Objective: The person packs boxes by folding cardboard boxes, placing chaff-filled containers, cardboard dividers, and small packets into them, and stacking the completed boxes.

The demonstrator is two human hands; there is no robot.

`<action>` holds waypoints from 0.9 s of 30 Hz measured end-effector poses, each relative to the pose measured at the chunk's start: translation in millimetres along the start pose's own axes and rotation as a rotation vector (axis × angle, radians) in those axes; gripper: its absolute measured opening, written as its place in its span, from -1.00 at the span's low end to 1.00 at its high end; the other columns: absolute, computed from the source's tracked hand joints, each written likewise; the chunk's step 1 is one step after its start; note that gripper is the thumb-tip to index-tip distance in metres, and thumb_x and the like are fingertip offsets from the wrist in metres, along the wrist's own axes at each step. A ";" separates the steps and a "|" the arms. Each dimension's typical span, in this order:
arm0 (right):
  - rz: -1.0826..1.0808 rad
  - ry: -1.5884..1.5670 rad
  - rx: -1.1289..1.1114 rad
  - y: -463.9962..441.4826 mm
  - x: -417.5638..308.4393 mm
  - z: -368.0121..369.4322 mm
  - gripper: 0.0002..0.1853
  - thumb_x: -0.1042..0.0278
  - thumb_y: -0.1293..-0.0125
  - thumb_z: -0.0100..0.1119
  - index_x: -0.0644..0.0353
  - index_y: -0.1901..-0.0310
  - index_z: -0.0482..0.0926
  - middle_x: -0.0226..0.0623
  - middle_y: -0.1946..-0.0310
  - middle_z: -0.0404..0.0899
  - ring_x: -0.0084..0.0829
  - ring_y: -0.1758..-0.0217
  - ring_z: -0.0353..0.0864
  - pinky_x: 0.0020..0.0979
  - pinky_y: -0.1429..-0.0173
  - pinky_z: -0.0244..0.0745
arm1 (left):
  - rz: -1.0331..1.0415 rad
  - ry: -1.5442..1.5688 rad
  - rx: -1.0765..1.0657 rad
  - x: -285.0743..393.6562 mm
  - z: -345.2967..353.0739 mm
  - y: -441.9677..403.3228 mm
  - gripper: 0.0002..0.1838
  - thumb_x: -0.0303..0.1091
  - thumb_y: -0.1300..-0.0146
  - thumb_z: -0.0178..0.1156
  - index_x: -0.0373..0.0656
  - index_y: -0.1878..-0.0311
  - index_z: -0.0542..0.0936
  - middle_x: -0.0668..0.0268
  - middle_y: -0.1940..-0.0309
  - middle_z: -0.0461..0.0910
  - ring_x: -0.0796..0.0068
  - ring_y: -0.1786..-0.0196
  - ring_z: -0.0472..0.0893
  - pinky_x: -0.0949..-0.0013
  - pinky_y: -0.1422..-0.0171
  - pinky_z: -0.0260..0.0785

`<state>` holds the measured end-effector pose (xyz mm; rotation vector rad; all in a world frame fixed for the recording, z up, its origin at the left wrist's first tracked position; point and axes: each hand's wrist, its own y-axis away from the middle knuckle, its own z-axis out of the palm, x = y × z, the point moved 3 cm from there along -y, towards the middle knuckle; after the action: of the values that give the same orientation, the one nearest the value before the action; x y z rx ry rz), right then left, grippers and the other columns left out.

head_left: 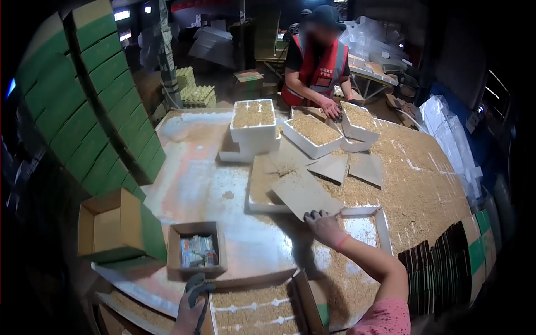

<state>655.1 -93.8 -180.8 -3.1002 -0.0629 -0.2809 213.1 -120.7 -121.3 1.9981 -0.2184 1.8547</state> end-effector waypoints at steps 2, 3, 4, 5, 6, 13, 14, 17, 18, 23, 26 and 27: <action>0.041 -0.100 0.258 52.6 -16.0 -69.8 -0.53 0.44 -0.17 0.03 0.16 -0.18 0.42 -0.07 0.03 0.51 -0.08 -0.03 0.55 -0.12 -0.05 0.49 | 0.228 -0.349 -0.081 10.5 -0.4 -9.2 -0.61 -0.49 -0.20 0.10 -0.28 -0.12 0.51 0.16 -0.19 0.43 0.32 -0.30 0.39 0.34 -0.39 0.16; 0.094 -0.226 0.431 71.6 -29.0 -112.1 -0.50 0.50 -0.12 0.07 0.13 -0.17 0.44 -0.11 0.00 0.50 -0.12 -0.06 0.54 -0.18 -0.02 0.52 | 0.262 -0.417 -0.118 5.2 -2.1 -9.9 -0.60 -0.51 -0.21 0.07 -0.27 -0.15 0.50 0.16 -0.19 0.43 0.33 -0.29 0.39 0.34 -0.40 0.15; 0.112 -0.255 0.496 82.8 -49.3 -152.0 -0.48 0.53 -0.10 0.09 0.10 -0.18 0.45 -0.14 0.02 0.49 -0.13 -0.01 0.54 -0.21 0.03 0.54 | 0.177 -0.262 -0.102 -16.6 -8.0 -16.2 -0.58 -0.52 -0.21 0.06 -0.24 -0.17 0.48 0.20 -0.20 0.44 0.34 -0.30 0.38 0.34 -0.41 0.14; 0.067 -0.290 0.505 94.1 -75.3 -186.7 -0.44 0.52 -0.08 0.11 0.07 -0.20 0.44 -0.19 0.11 0.48 -0.17 0.06 0.52 -0.21 0.07 0.54 | 0.251 -0.201 -0.136 -13.5 -7.9 -20.5 -0.56 -0.53 -0.21 0.06 -0.25 -0.20 0.45 0.23 -0.18 0.46 0.37 -0.26 0.41 0.34 -0.40 0.18; -0.020 -0.249 0.518 103.7 -102.9 -204.0 -0.41 0.51 -0.08 0.09 0.03 -0.24 0.42 -0.22 0.18 0.42 -0.21 0.14 0.46 -0.25 0.12 0.52 | 0.291 0.036 -0.116 -2.8 -1.5 -21.3 -0.53 -0.41 -0.18 0.13 -0.24 -0.20 0.48 0.25 -0.04 0.55 0.46 -0.13 0.48 0.35 -0.29 0.26; -0.770 -0.227 0.020 169.0 -212.3 -140.0 -0.43 0.30 -0.18 0.10 -0.17 -0.29 0.39 -0.20 0.08 0.39 -0.25 0.08 0.48 -0.32 0.03 0.49 | 0.259 0.323 -0.071 -3.1 -11.6 -10.8 -0.34 -0.52 -0.17 0.04 -0.18 -0.41 0.24 0.26 -0.31 0.33 0.40 -0.34 0.33 0.41 -0.35 0.28; -0.815 -0.282 -0.236 179.7 -206.9 -124.1 -0.43 0.23 -0.20 0.12 -0.16 -0.30 0.37 -0.15 -0.03 0.39 -0.20 0.01 0.50 -0.29 0.00 0.50 | 0.231 0.286 -0.080 -5.5 -13.6 -9.3 -0.27 -0.57 -0.09 0.04 -0.18 -0.42 0.22 0.28 -0.34 0.30 0.45 -0.35 0.31 0.46 -0.31 0.28; -0.838 -0.362 -0.680 181.6 -199.5 -104.9 -0.40 0.09 -0.23 0.15 -0.16 -0.33 0.32 -0.05 -0.21 0.34 -0.12 -0.09 0.53 -0.24 -0.07 0.51 | 0.256 0.152 -0.161 -10.2 -9.7 -3.9 -0.32 -0.51 -0.21 0.07 -0.17 -0.44 0.21 0.36 -0.33 0.31 0.62 -0.27 0.36 0.55 -0.23 0.27; -0.823 -0.384 -0.883 176.0 -195.7 -101.5 -0.38 0.03 -0.23 0.15 -0.17 -0.34 0.29 0.00 -0.28 0.30 -0.09 -0.12 0.54 -0.22 -0.10 0.51 | 0.225 0.195 -0.106 -10.9 -13.3 -7.7 -0.37 -0.46 -0.26 0.08 -0.18 -0.42 0.23 0.39 -0.28 0.34 0.62 -0.22 0.39 0.55 -0.21 0.29; -0.657 -0.341 -0.182 137.7 -237.1 -184.5 -0.34 -0.01 -0.24 0.14 -0.22 -0.38 0.22 0.03 -0.35 0.17 0.09 -0.30 0.32 0.01 -0.19 0.43 | 0.478 0.142 0.174 8.4 -60.9 -57.7 -0.57 -0.27 -0.36 0.10 -0.22 -0.24 0.40 0.41 -0.01 0.47 0.57 -0.09 0.47 0.46 -0.22 0.32; -0.661 -0.223 -0.357 134.1 -265.8 -114.8 -0.35 -0.10 -0.21 0.16 -0.27 -0.34 0.28 0.03 -0.40 0.07 0.26 -0.41 0.07 0.34 -0.25 0.22 | 0.264 -0.221 0.092 33.4 -58.3 -96.8 -0.51 -0.25 -0.26 0.12 -0.23 -0.22 0.41 0.16 -0.10 0.48 0.27 -0.18 0.47 0.34 -0.28 0.32; -0.654 -0.231 -0.351 131.4 -267.2 -109.3 -0.35 -0.14 -0.18 0.18 -0.28 -0.32 0.32 0.02 -0.40 0.09 0.26 -0.40 0.09 0.36 -0.27 0.19 | 0.304 -0.639 0.052 28.6 -57.2 -118.8 -0.47 -0.24 -0.21 0.12 -0.25 -0.24 0.39 0.00 -0.17 0.45 0.10 -0.23 0.46 0.28 -0.31 0.32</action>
<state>378.5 -238.6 -124.6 -3.3244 -1.1555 0.0747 208.8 13.8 -113.2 2.6600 -0.6892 1.3144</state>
